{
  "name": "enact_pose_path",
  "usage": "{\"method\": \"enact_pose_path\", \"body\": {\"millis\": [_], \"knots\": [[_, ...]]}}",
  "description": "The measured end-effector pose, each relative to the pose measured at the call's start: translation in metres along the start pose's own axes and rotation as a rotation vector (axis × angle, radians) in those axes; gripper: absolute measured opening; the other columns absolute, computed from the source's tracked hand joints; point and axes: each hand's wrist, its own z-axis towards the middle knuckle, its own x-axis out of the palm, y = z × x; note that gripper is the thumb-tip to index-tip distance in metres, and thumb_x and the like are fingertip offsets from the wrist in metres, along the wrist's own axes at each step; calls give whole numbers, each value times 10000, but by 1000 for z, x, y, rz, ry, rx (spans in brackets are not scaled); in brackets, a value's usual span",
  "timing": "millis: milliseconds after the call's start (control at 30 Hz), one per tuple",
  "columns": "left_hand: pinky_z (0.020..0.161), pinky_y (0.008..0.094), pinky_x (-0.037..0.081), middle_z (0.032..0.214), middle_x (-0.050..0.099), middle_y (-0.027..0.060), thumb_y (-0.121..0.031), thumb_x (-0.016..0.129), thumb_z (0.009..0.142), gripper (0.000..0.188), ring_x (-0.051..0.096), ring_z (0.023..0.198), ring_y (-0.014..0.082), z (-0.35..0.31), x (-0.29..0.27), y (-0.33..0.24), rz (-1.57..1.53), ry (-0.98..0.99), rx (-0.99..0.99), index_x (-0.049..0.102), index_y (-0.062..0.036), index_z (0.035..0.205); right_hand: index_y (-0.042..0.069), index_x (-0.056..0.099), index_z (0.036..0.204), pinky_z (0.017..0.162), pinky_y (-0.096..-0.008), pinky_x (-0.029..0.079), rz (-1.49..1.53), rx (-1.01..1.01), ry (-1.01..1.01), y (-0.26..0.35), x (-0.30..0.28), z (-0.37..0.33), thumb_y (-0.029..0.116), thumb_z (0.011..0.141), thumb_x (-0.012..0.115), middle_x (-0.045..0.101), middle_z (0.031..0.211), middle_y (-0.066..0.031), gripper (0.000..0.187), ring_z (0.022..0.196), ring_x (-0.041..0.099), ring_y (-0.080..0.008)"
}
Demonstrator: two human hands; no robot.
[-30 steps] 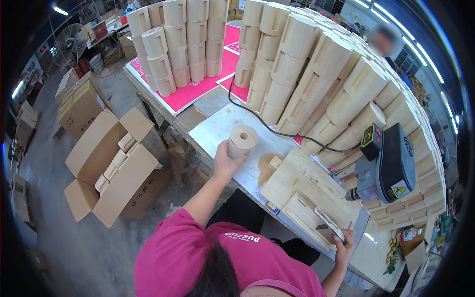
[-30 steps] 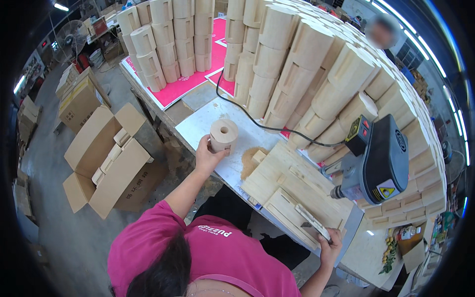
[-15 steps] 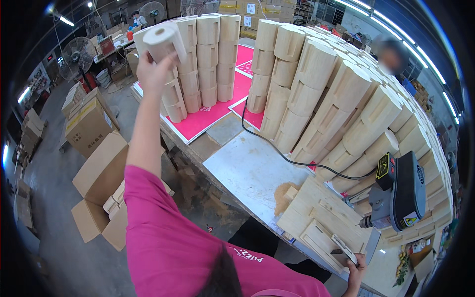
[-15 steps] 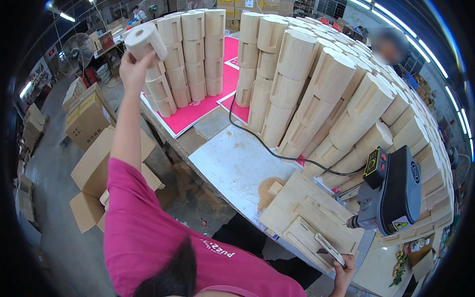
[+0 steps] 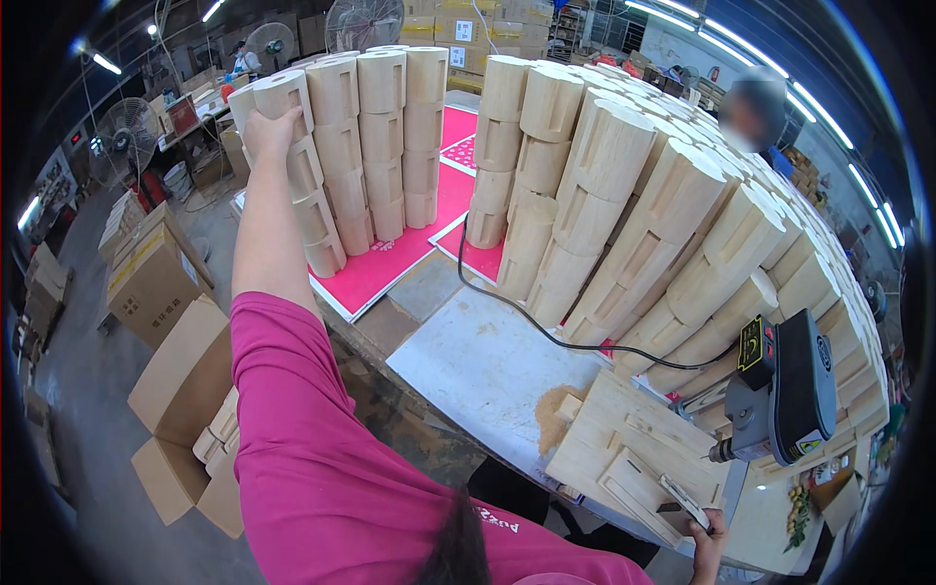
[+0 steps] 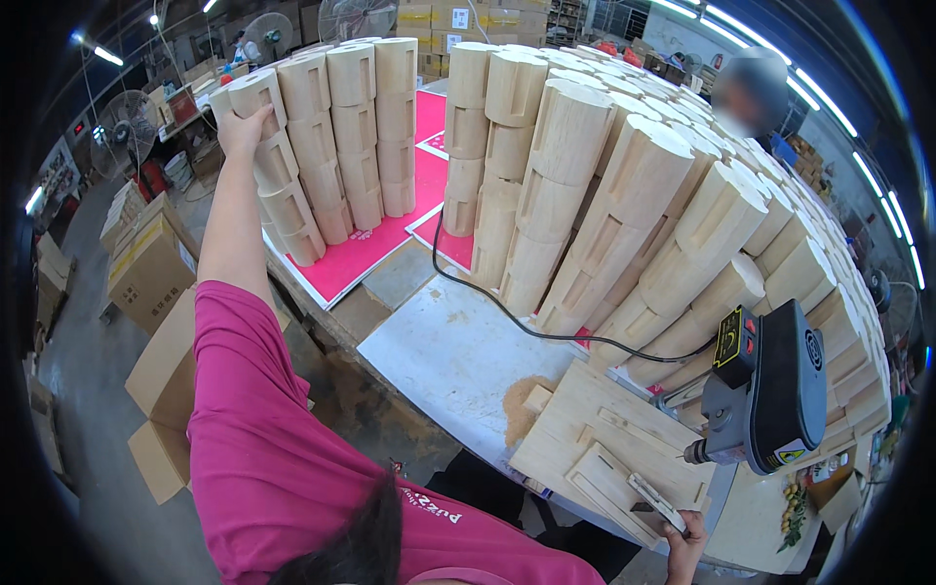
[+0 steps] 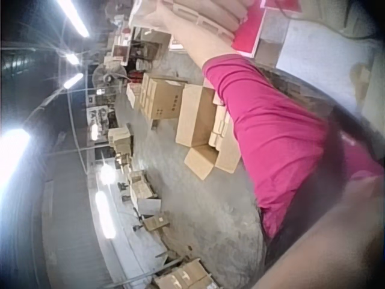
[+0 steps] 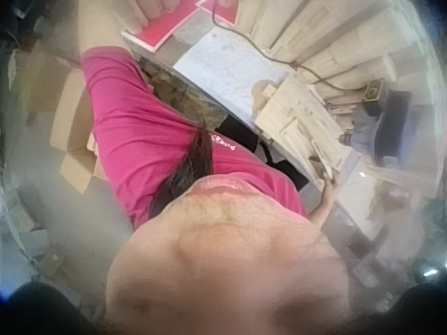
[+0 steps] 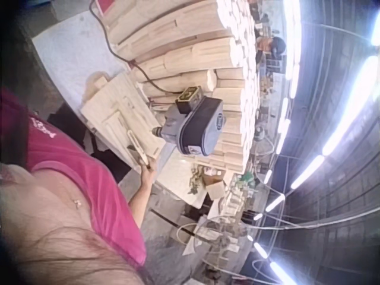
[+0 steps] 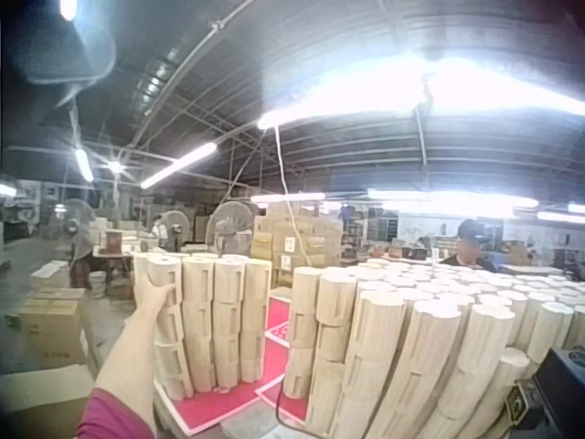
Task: Drilling holes into wooden cylinders using a vertical drill press in a workshop.
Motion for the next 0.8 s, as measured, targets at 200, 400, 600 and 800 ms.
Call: {"method": "enact_pose_path", "body": {"millis": [200, 400, 600, 800], "knots": [[882, 378, 426, 1095, 574, 210, -502, 715, 584, 789, 555, 1033, 312, -16, -15, -1, 20, 66, 18, 512, 2, 1157, 6, 591, 819, 692, -239, 384, 17, 33, -8, 4, 2, 1, -17, 635, 634, 505, 802, -17, 189, 759, 480, -125], [911, 391, 407, 1146, 537, 220, -464, 739, 578, 868, 519, 1076, 335, -26, -1, 14, -69, 82, 94, 414, 25, 1218, 4, 616, 826, 687, -253, 395, 67, 34, -69, -3, 1, -5, 11, 605, 693, 531, 807, -42, 234, 767, 504, -150], [924, 398, 393, 1162, 519, 237, -463, 736, 579, 892, 504, 1084, 354, -31, -9, 16, -43, 93, 96, 397, 40, 1233, 6, 615, 817, 676, -253, 391, 44, 34, -58, 8, 5, -2, -9, 598, 688, 536, 794, -43, 231, 754, 506, -152], [968, 398, 343, 1206, 481, 220, -447, 682, 690, 771, 442, 1144, 342, -67, -18, -44, -77, -184, 296, 400, 3, 1250, 13, 627, 794, 686, -253, 392, 10, 53, -63, 14, 5, 0, -30, 590, 687, 548, 789, -39, 217, 758, 510, -149]]}}
